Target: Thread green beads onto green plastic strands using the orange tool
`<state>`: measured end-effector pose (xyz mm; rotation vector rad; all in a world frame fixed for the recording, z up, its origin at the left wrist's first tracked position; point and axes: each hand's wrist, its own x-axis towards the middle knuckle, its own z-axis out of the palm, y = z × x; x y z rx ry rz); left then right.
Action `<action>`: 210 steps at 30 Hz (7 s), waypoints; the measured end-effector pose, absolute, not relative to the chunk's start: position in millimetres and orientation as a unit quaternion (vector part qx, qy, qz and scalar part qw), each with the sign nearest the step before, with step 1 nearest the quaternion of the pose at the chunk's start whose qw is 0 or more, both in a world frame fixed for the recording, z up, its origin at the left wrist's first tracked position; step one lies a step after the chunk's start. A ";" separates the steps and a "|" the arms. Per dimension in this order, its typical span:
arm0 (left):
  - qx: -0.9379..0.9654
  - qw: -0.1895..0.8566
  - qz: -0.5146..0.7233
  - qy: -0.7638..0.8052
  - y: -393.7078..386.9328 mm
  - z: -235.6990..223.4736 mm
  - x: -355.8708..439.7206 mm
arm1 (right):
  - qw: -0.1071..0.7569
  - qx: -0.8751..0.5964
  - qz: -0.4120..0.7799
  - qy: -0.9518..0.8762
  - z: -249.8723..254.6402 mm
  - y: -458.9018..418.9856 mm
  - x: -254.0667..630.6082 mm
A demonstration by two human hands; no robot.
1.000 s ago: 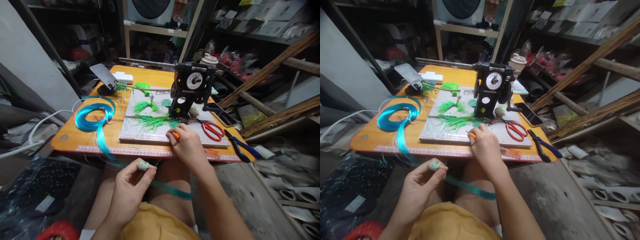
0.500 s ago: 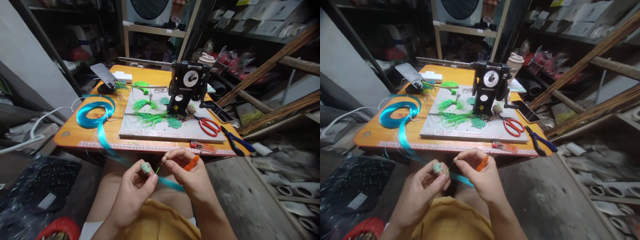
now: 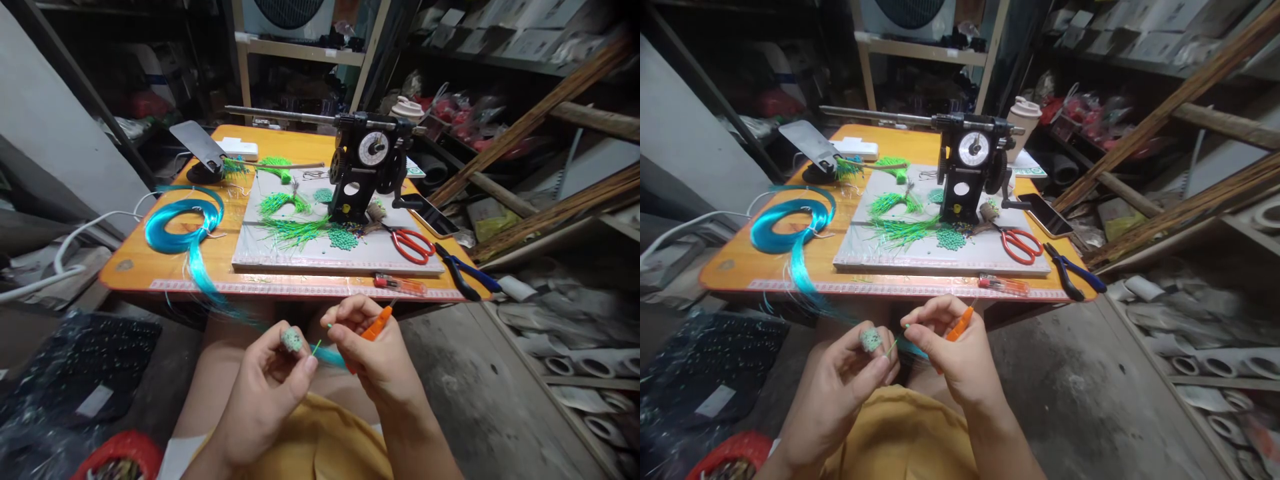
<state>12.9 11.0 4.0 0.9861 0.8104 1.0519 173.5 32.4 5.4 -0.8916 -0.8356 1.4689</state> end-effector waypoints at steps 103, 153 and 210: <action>0.521 0.565 0.529 0.360 8.6 3.2 5.6 | 0.432 -0.475 0.096 -0.761 17.9 7.4 192.6; 0.550 0.531 0.466 0.445 16.5 3.2 14.3 | 0.387 -0.450 0.304 -0.745 26.3 10.0 183.9; 0.518 0.543 0.497 0.436 17.1 3.7 10.4 | 0.452 -0.471 0.500 -0.569 1.6 2.6 164.9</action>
